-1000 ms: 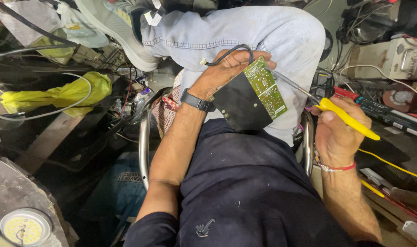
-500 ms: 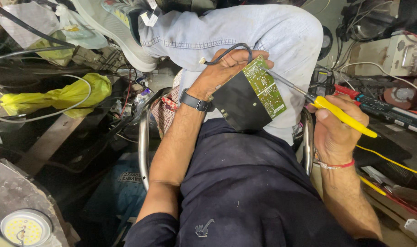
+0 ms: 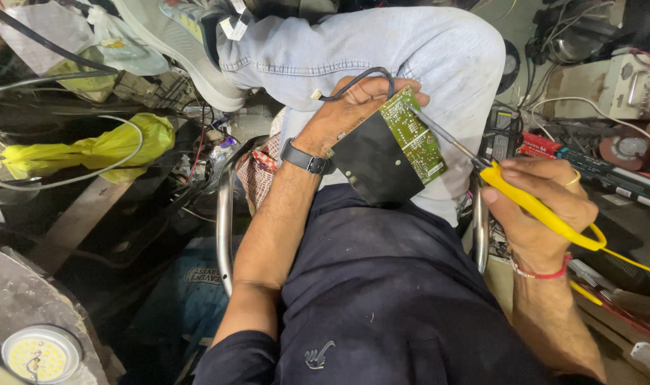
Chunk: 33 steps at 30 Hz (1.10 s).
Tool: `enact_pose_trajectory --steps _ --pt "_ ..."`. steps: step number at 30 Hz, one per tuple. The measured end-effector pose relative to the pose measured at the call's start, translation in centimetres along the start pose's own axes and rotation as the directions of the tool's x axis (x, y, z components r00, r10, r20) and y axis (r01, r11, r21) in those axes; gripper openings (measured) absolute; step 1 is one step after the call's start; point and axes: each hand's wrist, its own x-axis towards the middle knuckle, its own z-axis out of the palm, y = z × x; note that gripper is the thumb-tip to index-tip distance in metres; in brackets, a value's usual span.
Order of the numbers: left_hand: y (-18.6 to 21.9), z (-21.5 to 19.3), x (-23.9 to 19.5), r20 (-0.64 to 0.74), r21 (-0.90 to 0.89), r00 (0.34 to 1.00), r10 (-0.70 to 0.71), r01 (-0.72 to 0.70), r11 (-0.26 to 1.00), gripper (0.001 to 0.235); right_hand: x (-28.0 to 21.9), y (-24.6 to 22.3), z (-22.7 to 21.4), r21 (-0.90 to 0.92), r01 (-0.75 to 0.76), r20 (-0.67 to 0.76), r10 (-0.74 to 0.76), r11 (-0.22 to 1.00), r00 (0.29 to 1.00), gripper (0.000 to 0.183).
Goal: The person solders components onto a small circuit board using a soldering iron and solder wire. They also use pliers to trim leads and handle small parts while working at a cluttered electronics repair bench.
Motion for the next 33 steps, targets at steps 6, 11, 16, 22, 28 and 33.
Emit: enact_pose_trajectory --steps 6,11,16,22,28,33 --pt "0.8 0.7 0.3 0.001 0.108 0.999 -0.047 0.047 0.993 0.032 1.5 -3.3 0.0 -0.073 0.059 0.042 -0.056 0.996 0.998 0.026" --pt "0.9 1.3 0.5 0.02 0.134 0.999 0.032 -0.035 0.99 0.027 1.9 -4.3 -0.4 -0.095 0.006 0.052 -0.001 0.995 0.999 0.03" --pt "0.4 1.2 0.1 -0.036 -0.016 0.999 -0.007 0.006 1.0 0.028 1.8 -3.4 -0.4 -0.063 -0.136 0.002 0.137 0.989 0.991 0.03" --pt "0.0 0.1 -0.1 0.014 0.053 0.999 -0.049 0.049 0.997 0.034 1.3 -3.0 -0.4 -0.017 -0.011 0.046 0.012 1.0 0.999 0.029" --pt "-0.4 -0.4 -0.2 0.043 0.148 0.998 0.048 -0.054 0.987 0.029 1.2 -3.1 0.1 -0.092 0.04 0.038 -0.037 0.995 0.999 0.027" --pt "-0.8 -0.3 -0.2 -0.007 0.01 0.999 0.053 -0.053 0.999 0.022 0.9 -3.7 0.7 -0.173 0.262 0.103 -0.247 0.949 0.963 0.024"
